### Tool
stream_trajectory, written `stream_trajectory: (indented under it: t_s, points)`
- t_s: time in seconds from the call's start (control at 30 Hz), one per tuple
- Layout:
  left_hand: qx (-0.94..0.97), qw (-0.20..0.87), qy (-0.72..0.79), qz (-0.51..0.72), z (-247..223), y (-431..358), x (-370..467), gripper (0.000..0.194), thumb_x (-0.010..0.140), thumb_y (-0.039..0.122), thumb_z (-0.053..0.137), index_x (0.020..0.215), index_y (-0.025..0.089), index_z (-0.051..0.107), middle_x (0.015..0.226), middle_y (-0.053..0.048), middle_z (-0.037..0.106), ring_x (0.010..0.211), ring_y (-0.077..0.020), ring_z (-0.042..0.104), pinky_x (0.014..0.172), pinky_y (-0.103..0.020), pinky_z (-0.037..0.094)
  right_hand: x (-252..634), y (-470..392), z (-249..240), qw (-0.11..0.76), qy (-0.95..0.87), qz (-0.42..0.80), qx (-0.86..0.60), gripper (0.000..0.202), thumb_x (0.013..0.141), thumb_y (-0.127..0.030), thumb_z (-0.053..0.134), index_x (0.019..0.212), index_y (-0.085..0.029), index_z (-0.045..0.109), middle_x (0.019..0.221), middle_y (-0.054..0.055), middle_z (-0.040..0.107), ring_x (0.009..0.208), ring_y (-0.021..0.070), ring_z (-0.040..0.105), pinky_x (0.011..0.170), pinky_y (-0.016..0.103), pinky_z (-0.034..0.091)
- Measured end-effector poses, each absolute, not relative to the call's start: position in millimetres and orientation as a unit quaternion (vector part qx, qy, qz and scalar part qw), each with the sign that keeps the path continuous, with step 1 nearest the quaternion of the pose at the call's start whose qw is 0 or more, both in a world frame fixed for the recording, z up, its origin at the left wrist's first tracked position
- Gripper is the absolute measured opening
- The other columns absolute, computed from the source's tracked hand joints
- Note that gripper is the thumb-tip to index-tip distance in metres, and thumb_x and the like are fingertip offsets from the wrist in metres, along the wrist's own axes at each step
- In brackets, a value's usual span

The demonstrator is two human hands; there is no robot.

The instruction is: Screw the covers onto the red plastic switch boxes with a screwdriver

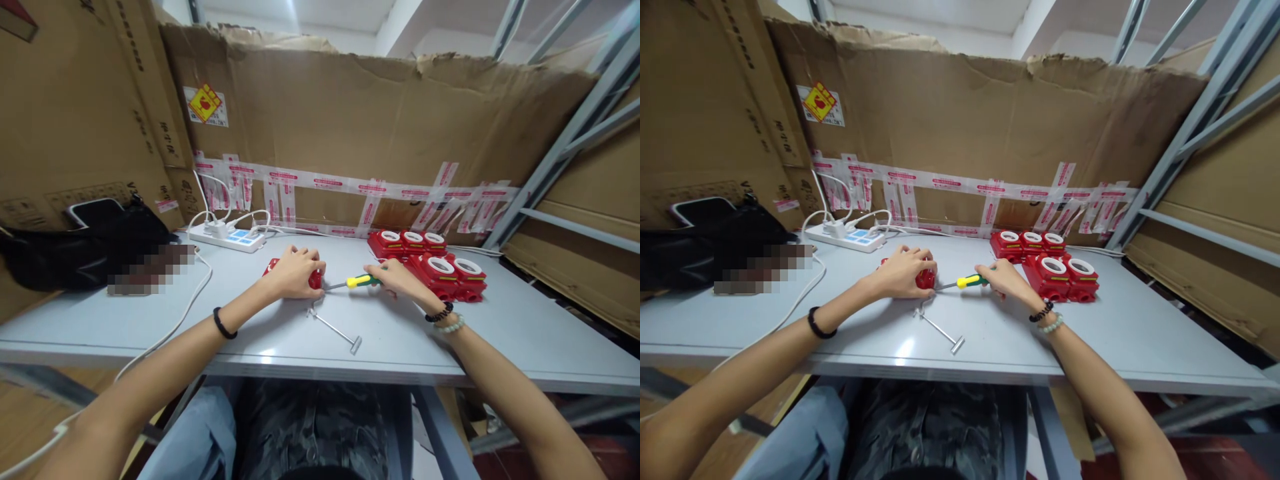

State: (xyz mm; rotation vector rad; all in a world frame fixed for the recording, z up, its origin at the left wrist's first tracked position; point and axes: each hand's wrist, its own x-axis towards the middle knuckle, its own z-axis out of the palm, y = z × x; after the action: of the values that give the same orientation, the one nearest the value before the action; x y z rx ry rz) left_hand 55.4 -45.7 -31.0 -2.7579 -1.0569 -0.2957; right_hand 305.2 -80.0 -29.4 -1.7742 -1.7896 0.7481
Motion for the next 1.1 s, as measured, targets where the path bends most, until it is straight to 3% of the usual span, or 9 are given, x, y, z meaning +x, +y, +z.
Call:
stream_trajectory:
  t_s: [0.2, 0.4, 0.6, 0.73, 0.93, 1.1]
  points:
    - [-0.91, 0.087, -0.4, -0.069, -28.7, -49.1, 67.6, 0.032, 0.065, 0.041, 0.062, 0.089, 0.02, 0.062, 0.1, -0.012, 0.056, 0.093, -0.0348, 0.053, 0.078, -0.05, 0.037, 300.3, -85.9, -21.6, 0.289, -0.668, 0.246, -0.64, 0.037, 0.079, -0.042, 0.053, 0.051, -0.018, 0.048, 0.032, -0.005, 0.041, 0.03, 0.0075, 0.04, 0.039, 0.021, 0.032]
    - [-0.912, 0.087, -0.395, -0.068, -28.1, -47.4, 65.9, 0.031, 0.067, 0.039, 0.06, 0.091, 0.02, 0.061, 0.101, -0.013, 0.056, 0.094, -0.0337, 0.053, 0.077, -0.048, 0.039, 306.7, -90.9, -6.7, 0.35, -0.657, 0.201, -0.637, 0.033, 0.077, -0.039, 0.055, 0.053, -0.017, 0.05, 0.033, -0.005, 0.043, 0.032, 0.0077, 0.041, 0.04, 0.021, 0.033]
    - [-0.933, 0.053, -0.341, -0.106, -23.4, -49.5, 55.4, 0.047, 0.073, 0.051, 0.061, 0.109, 0.022, 0.058, 0.114, -0.011, 0.055, 0.108, -0.0313, 0.05, 0.098, -0.053, 0.027, 325.3, -101.3, 17.0, 0.535, -0.597, 0.115, -0.586, 0.032, 0.074, -0.037, 0.062, 0.051, -0.018, 0.05, 0.035, -0.005, 0.045, 0.035, 0.0077, 0.04, 0.039, 0.021, 0.032]
    - [-0.919, 0.007, -0.369, -0.14, -16.7, -49.9, 31.3, 0.063, 0.073, 0.063, 0.058, 0.122, 0.025, 0.05, 0.124, -0.011, 0.051, 0.116, -0.0322, 0.045, 0.099, -0.048, 0.029, 338.7, -102.5, 21.4, 0.62, -0.561, 0.079, -0.543, 0.03, 0.074, -0.033, 0.064, 0.05, -0.018, 0.052, 0.034, -0.006, 0.044, 0.034, 0.008, 0.039, 0.038, 0.022, 0.031]
    - [-0.92, -0.077, -0.368, -0.114, -22.9, -38.6, -11.0, 0.082, 0.071, 0.055, 0.066, 0.139, 0.028, 0.032, 0.13, -0.01, 0.051, 0.113, -0.0295, 0.049, 0.093, -0.038, 0.037, 343.1, -102.4, 18.3, 0.628, -0.555, 0.021, -0.545, 0.025, 0.07, -0.034, 0.068, 0.055, -0.019, 0.055, 0.045, -0.005, 0.047, 0.042, 0.01, 0.046, 0.042, 0.023, 0.036]
    - [-0.916, -0.093, -0.367, -0.132, -27.9, -33.8, -10.9, 0.079, 0.069, 0.052, 0.069, 0.136, 0.026, 0.037, 0.124, -0.01, 0.055, 0.107, -0.0287, 0.053, 0.087, -0.035, 0.041, 330.0, -102.3, 12.0, 0.59, -0.594, 0.001, -0.547, 0.025, 0.071, -0.037, 0.067, 0.06, -0.016, 0.059, 0.051, -0.003, 0.051, 0.046, 0.0106, 0.047, 0.044, 0.023, 0.038]
